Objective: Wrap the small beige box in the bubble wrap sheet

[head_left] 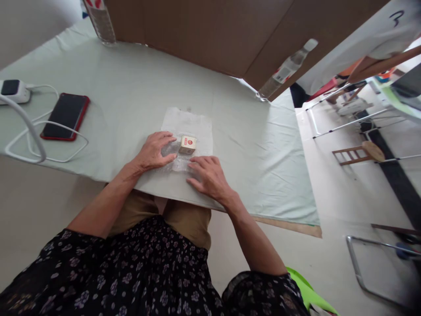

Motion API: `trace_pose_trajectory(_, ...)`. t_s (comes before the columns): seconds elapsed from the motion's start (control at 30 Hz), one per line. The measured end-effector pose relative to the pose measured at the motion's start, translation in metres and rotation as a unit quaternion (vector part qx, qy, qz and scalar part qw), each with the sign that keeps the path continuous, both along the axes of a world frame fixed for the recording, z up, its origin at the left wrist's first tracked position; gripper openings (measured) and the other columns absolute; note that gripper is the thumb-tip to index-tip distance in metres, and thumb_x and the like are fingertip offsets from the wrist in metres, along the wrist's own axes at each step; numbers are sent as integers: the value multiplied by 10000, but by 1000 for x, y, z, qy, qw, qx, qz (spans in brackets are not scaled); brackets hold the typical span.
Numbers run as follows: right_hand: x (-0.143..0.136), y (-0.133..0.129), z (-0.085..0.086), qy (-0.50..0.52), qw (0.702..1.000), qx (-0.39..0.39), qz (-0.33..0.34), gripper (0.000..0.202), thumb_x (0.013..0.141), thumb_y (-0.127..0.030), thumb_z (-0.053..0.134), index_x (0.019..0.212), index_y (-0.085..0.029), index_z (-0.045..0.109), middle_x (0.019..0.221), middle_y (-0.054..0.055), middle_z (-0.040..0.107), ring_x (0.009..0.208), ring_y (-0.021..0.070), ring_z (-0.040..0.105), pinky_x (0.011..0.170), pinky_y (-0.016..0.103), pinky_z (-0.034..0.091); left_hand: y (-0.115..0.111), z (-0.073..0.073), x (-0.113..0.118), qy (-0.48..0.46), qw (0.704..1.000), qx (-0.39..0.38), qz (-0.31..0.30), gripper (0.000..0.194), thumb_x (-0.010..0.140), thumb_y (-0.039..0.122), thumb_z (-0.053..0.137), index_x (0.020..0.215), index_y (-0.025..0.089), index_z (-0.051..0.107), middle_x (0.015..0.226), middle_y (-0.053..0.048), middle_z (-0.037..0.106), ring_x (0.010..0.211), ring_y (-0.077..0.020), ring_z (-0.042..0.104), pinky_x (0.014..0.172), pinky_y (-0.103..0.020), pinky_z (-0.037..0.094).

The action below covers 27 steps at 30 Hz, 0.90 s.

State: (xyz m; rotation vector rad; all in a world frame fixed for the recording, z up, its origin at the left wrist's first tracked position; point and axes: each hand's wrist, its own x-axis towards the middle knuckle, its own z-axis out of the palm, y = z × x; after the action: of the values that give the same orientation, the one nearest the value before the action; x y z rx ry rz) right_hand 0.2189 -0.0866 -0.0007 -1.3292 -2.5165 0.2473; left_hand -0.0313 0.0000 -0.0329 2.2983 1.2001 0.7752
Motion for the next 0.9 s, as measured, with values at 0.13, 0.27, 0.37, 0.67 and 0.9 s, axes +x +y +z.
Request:
trace_pose_trajectory(0.13, -15, -3, -12, -32, 999, 19, -33, 290, 1037, -199, 460, 1040, -215, 750, 1205, 109, 770, 1058, 282, 639, 1019, 502, 408, -5, 10, -1, -23, 1000, -10, 6, 495, 836, 463, 632, 1258, 212, 696, 1418, -123, 654, 1343, -330, 583, 1193, -535, 421)
trace_pose_trajectory(0.27, -18, 7, -7, 18, 996, 50, -68, 295, 1038, -227, 457, 991, -227, 748, 1144, 93, 784, 1032, 271, 655, 995, 488, 421, -15, 27, -7, -15, 1000, -19, -4, 535, 845, 524, 673, 1299, 240, 677, 1458, -112, 628, 1382, -337, 548, 1209, -541, 399)
trace_pose_trajectory(0.37, -13, 19, 3, 62, 991, 54, -101, 232, 1016, -266, 509, 977, -241, 736, 1203, 87, 767, 1103, 277, 668, 1001, 477, 439, -17, 38, -2, 38, 999, -1, -22, 641, 763, 570, 780, 1312, 259, 670, 1541, -116, 561, 1451, -383, 474, 1239, -574, 333)
trace_pose_trajectory(0.67, -2, 75, -1, 225, 965, -48, -127, 194, 966, -384, 575, 864, -245, 666, 1171, 76, 762, 1131, 252, 691, 1010, 417, 513, 13, 39, 38, -61, 992, -111, 26, 221, 839, 424, 627, 821, 208, 667, 1197, -87, 754, 1079, -274, 692, 926, -413, 548)
trace_pose_trajectory(0.9, -8, 80, -18, 343, 919, -114, -156, 226, 910, -448, 626, 851, -231, 650, 1098, 58, 771, 1040, 227, 705, 966, 373, 528, 13, 30, 44, -176, 969, -163, 61, 262, 792, 438, 671, 750, 184, 624, 1087, -101, 788, 887, -214, 686, 809, -348, 533)
